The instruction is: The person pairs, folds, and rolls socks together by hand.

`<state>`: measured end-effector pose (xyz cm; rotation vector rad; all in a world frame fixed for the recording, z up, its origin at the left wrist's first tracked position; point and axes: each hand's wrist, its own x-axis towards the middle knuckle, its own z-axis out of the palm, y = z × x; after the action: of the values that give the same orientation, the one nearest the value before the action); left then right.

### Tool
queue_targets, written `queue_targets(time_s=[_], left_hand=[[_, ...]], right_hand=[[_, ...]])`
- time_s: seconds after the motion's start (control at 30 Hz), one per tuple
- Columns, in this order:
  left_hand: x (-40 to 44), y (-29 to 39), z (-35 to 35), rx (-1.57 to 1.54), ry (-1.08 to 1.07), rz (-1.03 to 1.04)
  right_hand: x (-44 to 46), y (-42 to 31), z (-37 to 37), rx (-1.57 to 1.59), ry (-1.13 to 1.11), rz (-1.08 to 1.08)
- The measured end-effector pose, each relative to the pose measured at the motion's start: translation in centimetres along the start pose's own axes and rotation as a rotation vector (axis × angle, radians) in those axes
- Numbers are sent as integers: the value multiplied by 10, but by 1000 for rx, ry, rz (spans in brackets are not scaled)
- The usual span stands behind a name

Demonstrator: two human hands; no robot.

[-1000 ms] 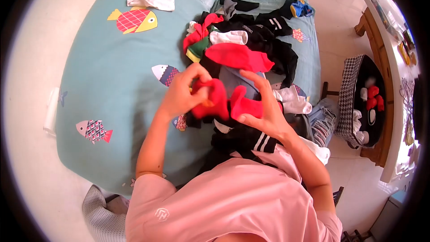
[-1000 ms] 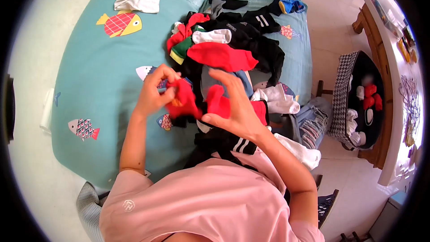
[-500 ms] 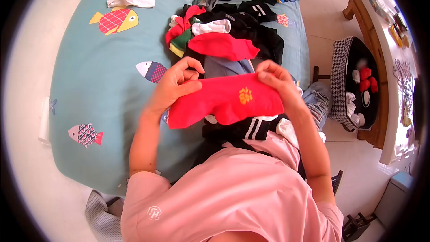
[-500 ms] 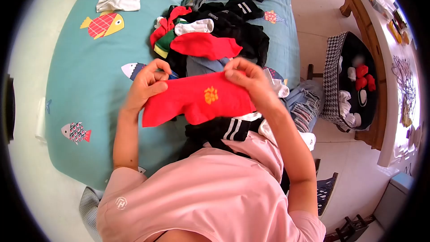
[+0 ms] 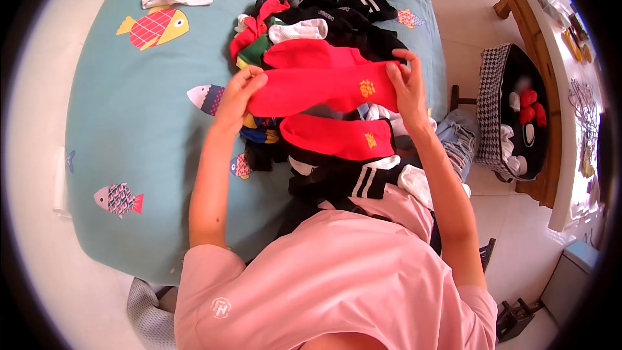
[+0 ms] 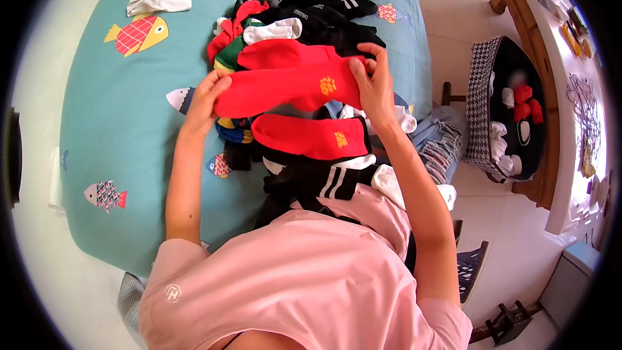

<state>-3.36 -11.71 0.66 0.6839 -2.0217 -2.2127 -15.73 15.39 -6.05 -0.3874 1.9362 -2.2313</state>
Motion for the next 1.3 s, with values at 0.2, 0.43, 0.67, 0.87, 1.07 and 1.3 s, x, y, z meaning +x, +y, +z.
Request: queue_targets(time_s=[0.2, 0.43, 0.67, 0.87, 1.07, 1.3], left_hand=[[18, -62, -25, 424, 46, -56], [-16, -77, -26, 536, 48, -254], [-70, -80, 16, 267, -14, -239], [-94, -75, 10, 7, -54, -174], [-85, -68, 16, -159, 24, -206], [-77, -64, 13, -169, 67, -224]], right_hand=[[-8, 38, -7, -285, -19, 63], [-33, 46, -55, -521, -279, 468], [-89, 43, -56, -65, -304, 557], [-97, 14, -52, 111, -198, 428], [-92, 2, -43, 86, -142, 482], [-80, 30, -43, -347, -243, 389]])
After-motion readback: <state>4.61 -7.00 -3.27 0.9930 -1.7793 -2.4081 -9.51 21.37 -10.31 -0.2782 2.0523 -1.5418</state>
